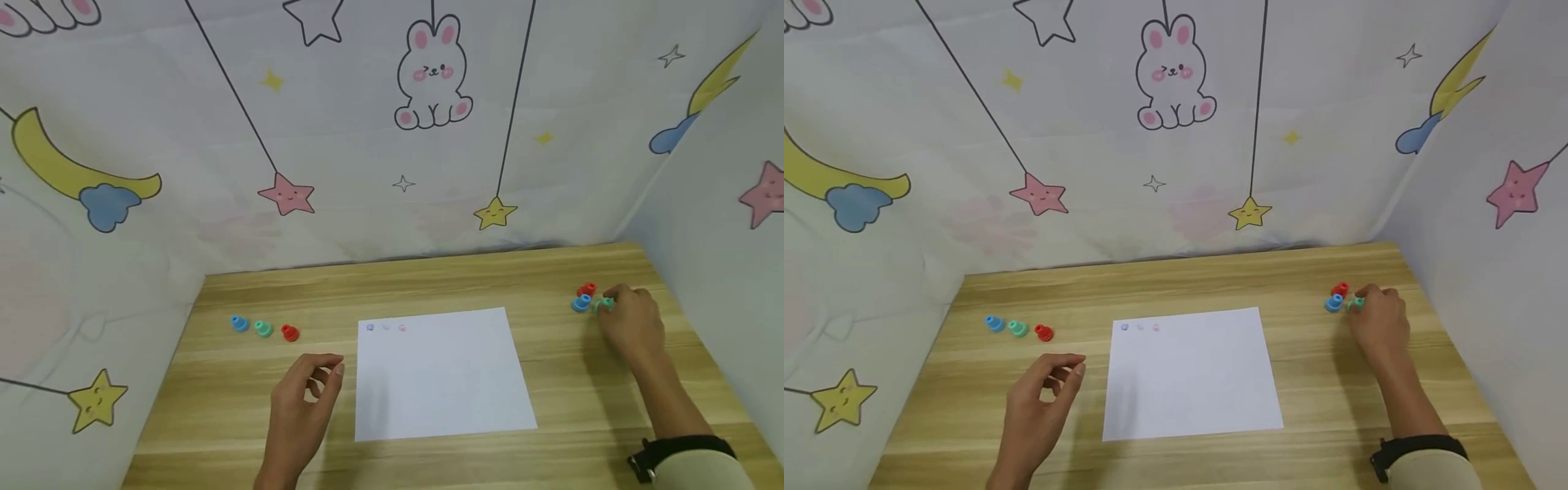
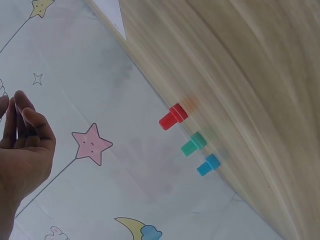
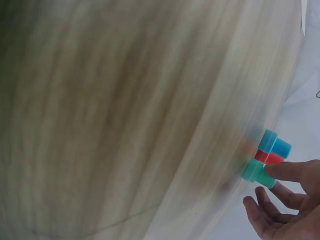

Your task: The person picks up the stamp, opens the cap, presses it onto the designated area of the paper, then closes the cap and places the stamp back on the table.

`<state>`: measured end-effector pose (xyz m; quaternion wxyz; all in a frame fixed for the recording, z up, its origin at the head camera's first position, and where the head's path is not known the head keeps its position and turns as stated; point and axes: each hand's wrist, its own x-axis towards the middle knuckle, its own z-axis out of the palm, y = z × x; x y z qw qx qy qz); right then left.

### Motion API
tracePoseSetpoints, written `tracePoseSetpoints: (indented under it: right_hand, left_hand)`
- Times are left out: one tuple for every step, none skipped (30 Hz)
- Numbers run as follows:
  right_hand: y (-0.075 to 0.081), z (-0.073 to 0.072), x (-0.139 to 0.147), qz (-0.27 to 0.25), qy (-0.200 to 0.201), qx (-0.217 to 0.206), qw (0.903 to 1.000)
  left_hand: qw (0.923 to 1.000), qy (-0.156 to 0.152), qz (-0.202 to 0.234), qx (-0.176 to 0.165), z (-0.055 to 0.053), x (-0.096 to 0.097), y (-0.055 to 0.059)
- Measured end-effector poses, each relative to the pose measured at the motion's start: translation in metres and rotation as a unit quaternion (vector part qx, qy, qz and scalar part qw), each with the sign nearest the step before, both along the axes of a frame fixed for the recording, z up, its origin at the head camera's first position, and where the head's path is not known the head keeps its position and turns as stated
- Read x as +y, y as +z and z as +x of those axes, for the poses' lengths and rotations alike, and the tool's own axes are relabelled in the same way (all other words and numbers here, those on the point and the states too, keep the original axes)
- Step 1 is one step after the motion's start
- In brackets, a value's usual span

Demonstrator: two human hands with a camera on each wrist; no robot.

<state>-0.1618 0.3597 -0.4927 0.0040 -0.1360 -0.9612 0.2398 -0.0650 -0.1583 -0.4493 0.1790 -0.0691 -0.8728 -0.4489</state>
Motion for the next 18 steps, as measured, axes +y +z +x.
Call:
tracePoseSetpoints:
  right_hand:
    - [0.0, 0.0, 0.002, 0.001, 0.001, -0.004, 1.0]
    - [0.0, -0.001, 0.003, 0.002, 0.002, -0.006, 1.0]
    - [0.0, -0.002, 0.003, 0.003, 0.003, -0.007, 1.0]
    - [0.0, -0.002, 0.004, 0.004, 0.003, -0.008, 1.0]
    - [0.0, -0.002, 0.004, 0.004, 0.002, -0.009, 0.9999]
    - [0.0, -0.002, 0.004, 0.005, 0.002, -0.01, 0.9999]
    - [0.001, -0.002, 0.003, 0.007, 0.001, -0.01, 0.9999]
    - [0.002, -0.001, 0.003, 0.007, -0.001, -0.01, 0.9999]
    - [0.003, 0.0, 0.003, 0.007, -0.002, -0.01, 0.9999]
    - [0.005, 0.001, 0.003, 0.008, -0.004, -0.008, 0.9999]
    - [0.008, 0.002, 0.003, 0.008, -0.006, -0.005, 0.9999]
    - [0.011, 0.004, 0.002, 0.007, -0.008, -0.002, 0.9999]
    - [0.014, 0.006, 0.002, 0.004, -0.01, 0.005, 0.9999]
    - [0.018, 0.008, 0.001, 0.0, -0.012, 0.013, 0.9998]
    - [0.022, 0.01, -0.001, -0.003, -0.013, 0.023, 0.9997]
    - [0.026, 0.012, -0.003, -0.005, -0.013, 0.034, 0.9993]
    - [0.03, 0.013, -0.006, -0.012, -0.012, 0.044, 0.9989]
    - [0.034, 0.015, -0.011, -0.018, -0.01, 0.054, 0.9983]
  left_hand:
    - [1.0, 0.0, -0.002, 0.004, 0.0, 0.0, 0.0]
    - [1.0, 0.0, -0.004, 0.006, 0.0, 0.0, 0.0]
    - [1.0, 0.001, -0.005, 0.008, 0.0, 0.0, -0.001]
    - [0.9999, 0.001, -0.007, 0.01, 0.0, 0.0, -0.001]
    - [0.9999, 0.002, -0.007, 0.011, 0.0, 0.0, -0.001]
    - [0.9999, 0.001, -0.007, 0.012, 0.0, 0.0, -0.001]
    - [0.9999, 0.0, -0.006, 0.012, 0.0, 0.0, -0.001]
    - [0.9999, -0.001, -0.005, 0.011, -0.001, 0.0, -0.001]
    - [0.9999, -0.001, -0.005, 0.011, -0.001, 0.0, -0.001]
    - [0.9999, -0.002, -0.005, 0.012, -0.001, -0.001, -0.001]
    - [0.9999, -0.002, -0.006, 0.013, -0.001, -0.001, -0.001]
    - [0.9999, -0.002, -0.007, 0.013, -0.001, -0.001, -0.001]
    - [0.9999, -0.001, -0.009, 0.013, 0.0, -0.002, -0.001]
    - [0.9999, 0.0, -0.01, 0.012, 0.0, -0.002, -0.001]
    - [0.9999, 0.002, -0.011, 0.01, 0.0, -0.002, -0.001]
    - [0.9999, 0.004, -0.012, 0.009, 0.0, -0.003, -0.001]
    - [0.9999, 0.006, -0.011, 0.007, 0.0, -0.003, -0.001]
    - [0.9999, 0.007, -0.01, 0.008, 0.001, -0.004, -0.001]
